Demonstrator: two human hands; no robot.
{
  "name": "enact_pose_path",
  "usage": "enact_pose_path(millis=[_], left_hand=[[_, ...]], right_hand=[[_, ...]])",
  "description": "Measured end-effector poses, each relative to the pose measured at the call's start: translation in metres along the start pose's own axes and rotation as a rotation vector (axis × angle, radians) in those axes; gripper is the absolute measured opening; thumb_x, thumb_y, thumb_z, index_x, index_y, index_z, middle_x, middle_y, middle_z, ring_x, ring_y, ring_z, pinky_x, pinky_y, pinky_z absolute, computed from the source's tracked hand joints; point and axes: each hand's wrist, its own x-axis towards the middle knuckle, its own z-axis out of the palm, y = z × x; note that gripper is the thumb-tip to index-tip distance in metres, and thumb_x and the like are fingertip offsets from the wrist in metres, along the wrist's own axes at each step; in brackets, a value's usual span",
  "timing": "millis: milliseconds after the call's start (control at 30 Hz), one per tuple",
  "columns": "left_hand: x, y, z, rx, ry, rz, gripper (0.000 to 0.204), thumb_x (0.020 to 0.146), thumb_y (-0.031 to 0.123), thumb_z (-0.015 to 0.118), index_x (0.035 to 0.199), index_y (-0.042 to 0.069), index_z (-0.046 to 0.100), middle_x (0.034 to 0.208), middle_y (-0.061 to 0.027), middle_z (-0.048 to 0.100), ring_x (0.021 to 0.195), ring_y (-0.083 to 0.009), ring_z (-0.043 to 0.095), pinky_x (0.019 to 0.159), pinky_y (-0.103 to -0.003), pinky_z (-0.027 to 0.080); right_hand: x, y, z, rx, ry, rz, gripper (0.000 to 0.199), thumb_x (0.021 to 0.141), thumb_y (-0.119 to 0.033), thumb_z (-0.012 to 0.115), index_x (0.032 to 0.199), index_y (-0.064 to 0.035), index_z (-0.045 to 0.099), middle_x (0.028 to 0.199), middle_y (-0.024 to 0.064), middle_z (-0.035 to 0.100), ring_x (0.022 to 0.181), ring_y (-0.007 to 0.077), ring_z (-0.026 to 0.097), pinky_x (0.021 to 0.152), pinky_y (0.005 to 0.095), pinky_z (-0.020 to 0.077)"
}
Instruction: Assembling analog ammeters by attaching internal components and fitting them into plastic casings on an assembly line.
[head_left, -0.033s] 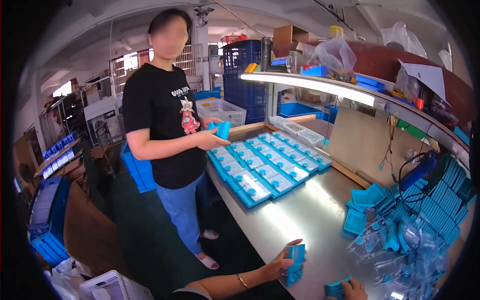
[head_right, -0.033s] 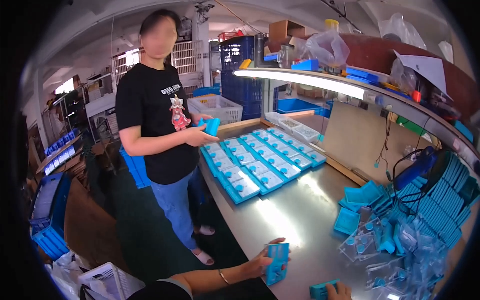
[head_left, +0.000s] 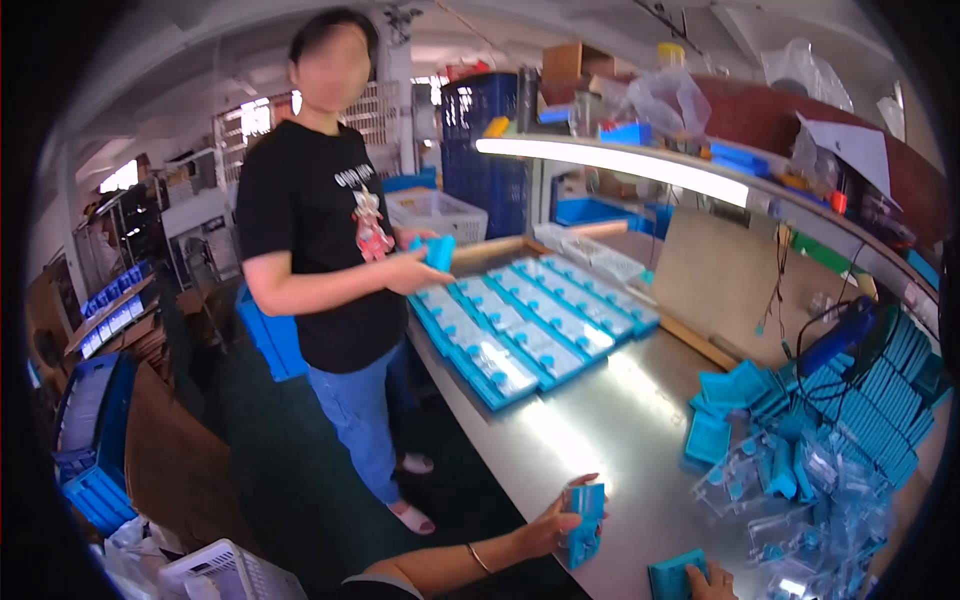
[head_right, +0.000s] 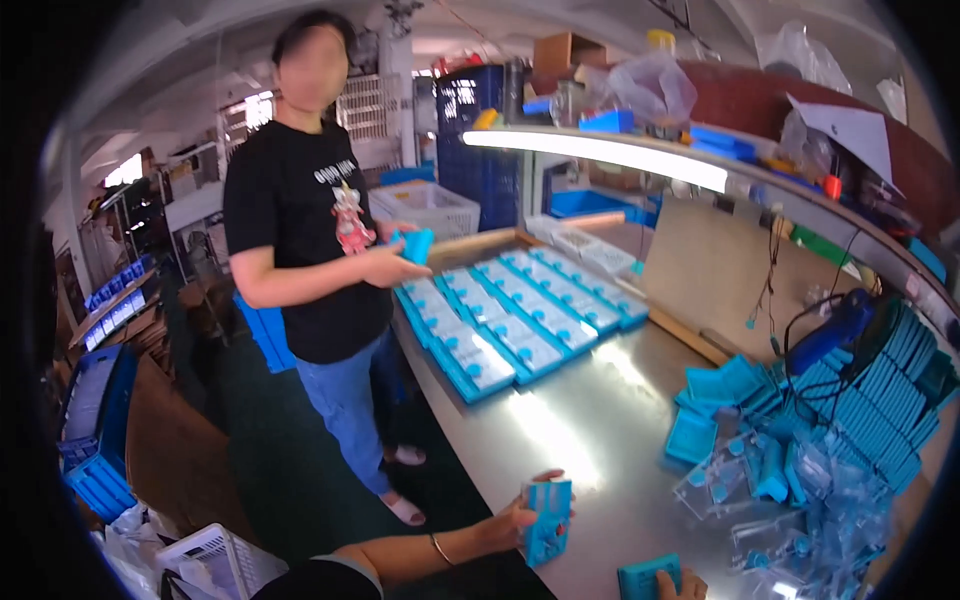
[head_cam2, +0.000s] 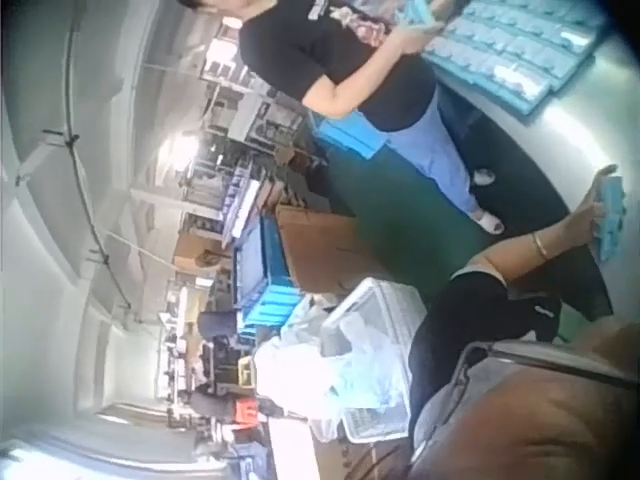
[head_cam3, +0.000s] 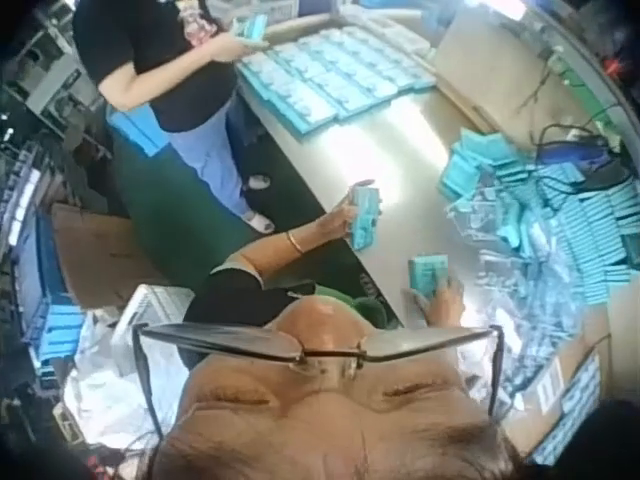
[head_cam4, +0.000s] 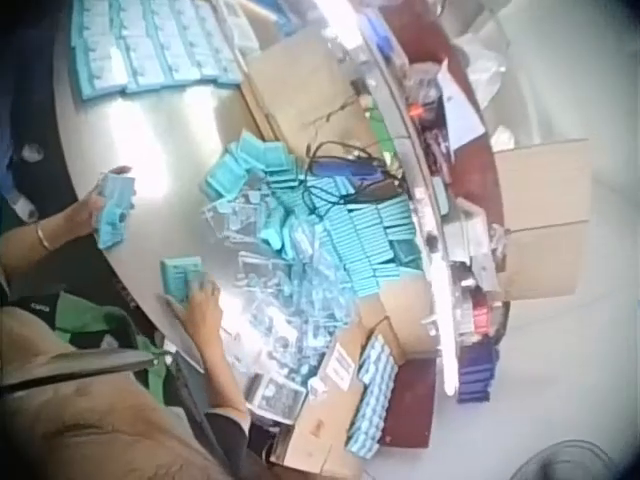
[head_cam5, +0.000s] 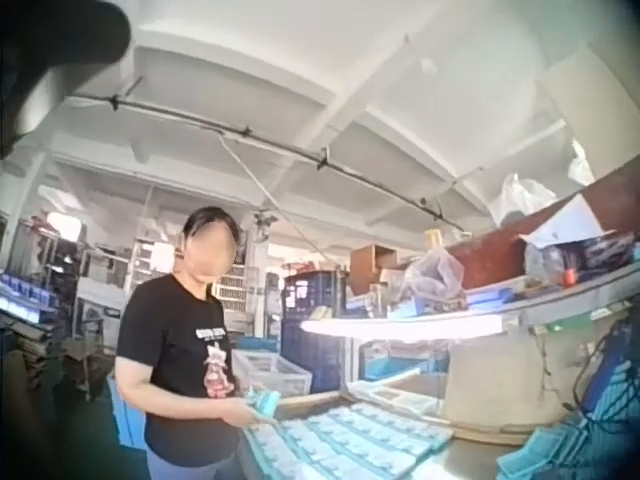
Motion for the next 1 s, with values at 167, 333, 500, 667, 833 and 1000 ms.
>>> enact_pose_path(millis=[167,333,500,667,833,1000], left_hand=[[0.023,0.038,0.018,0.038,-0.027,0.13,0.086,0.076,0.029,0.071,0.143,0.02,0.018,0.114,-0.0093,0.05,0.098,-0.0219,0.057,0.084,-0.039,0.05],[0.075,0.123,-0.082,-0.139,0.334,0.418,0.064,0.089,0.021,0.057,0.142,0.019,0.021,0.122,-0.0101,0.048,0.1,-0.0228,0.057,0.083,-0.04,0.051],[0.055,0.083,-0.023,0.266,0.072,0.338,0.085,0.077,0.035,0.071,0.142,0.015,0.02,0.128,-0.0101,0.043,0.111,-0.0253,0.051,0.088,-0.043,0.049],[0.031,0.016,0.046,0.143,-0.1,0.096,0.105,0.062,0.039,0.082,0.142,0.015,0.019,0.131,-0.0084,0.039,0.119,-0.0252,0.046,0.094,-0.042,0.045],[0.038,0.002,0.078,0.131,-0.169,0.079,0.102,0.062,0.031,0.081,0.141,0.014,0.019,0.13,-0.0082,0.039,0.121,-0.0231,0.043,0.101,-0.039,0.038],[0.031,-0.005,0.088,0.198,-0.152,0.061,0.1,0.063,0.031,0.08,0.141,0.014,0.02,0.13,-0.0087,0.038,0.121,-0.0234,0.042,0.1,-0.039,0.038]], right_hand=[[-0.034,0.007,0.001,0.025,0.065,0.212,0.072,0.07,-0.035,0.074,0.133,-0.0127,0.046,0.132,0.0286,0.041,0.112,0.0447,0.045,0.093,0.0475,0.0411],[-0.019,0.024,0.013,0.031,0.069,0.168,0.071,0.07,-0.032,0.074,0.133,-0.0139,0.046,0.131,0.0283,0.043,0.109,0.0453,0.047,0.094,0.0481,0.0398],[0.009,0.003,0.001,0.761,0.206,0.142,0.065,0.064,-0.026,0.075,0.123,-0.0095,0.054,0.118,0.0143,0.056,0.103,0.0262,0.057,0.068,0.0356,0.048],[0.048,-0.049,-0.017,0.924,0.198,-0.008,0.086,0.064,-0.028,0.079,0.137,-0.0074,0.039,0.132,0.0173,0.047,0.115,0.0305,0.051,0.082,0.0343,0.0461],[0.039,-0.042,-0.004,0.937,0.277,-0.116,0.083,0.068,-0.021,0.078,0.138,-0.0048,0.037,0.134,0.0187,0.044,0.124,0.031,0.044,0.103,0.0356,0.0327],[0.029,-0.037,0.011,0.911,0.365,-0.143,0.082,0.069,-0.021,0.078,0.138,-0.0049,0.037,0.134,0.019,0.044,0.122,0.0304,0.046,0.1,0.0351,0.0357]])
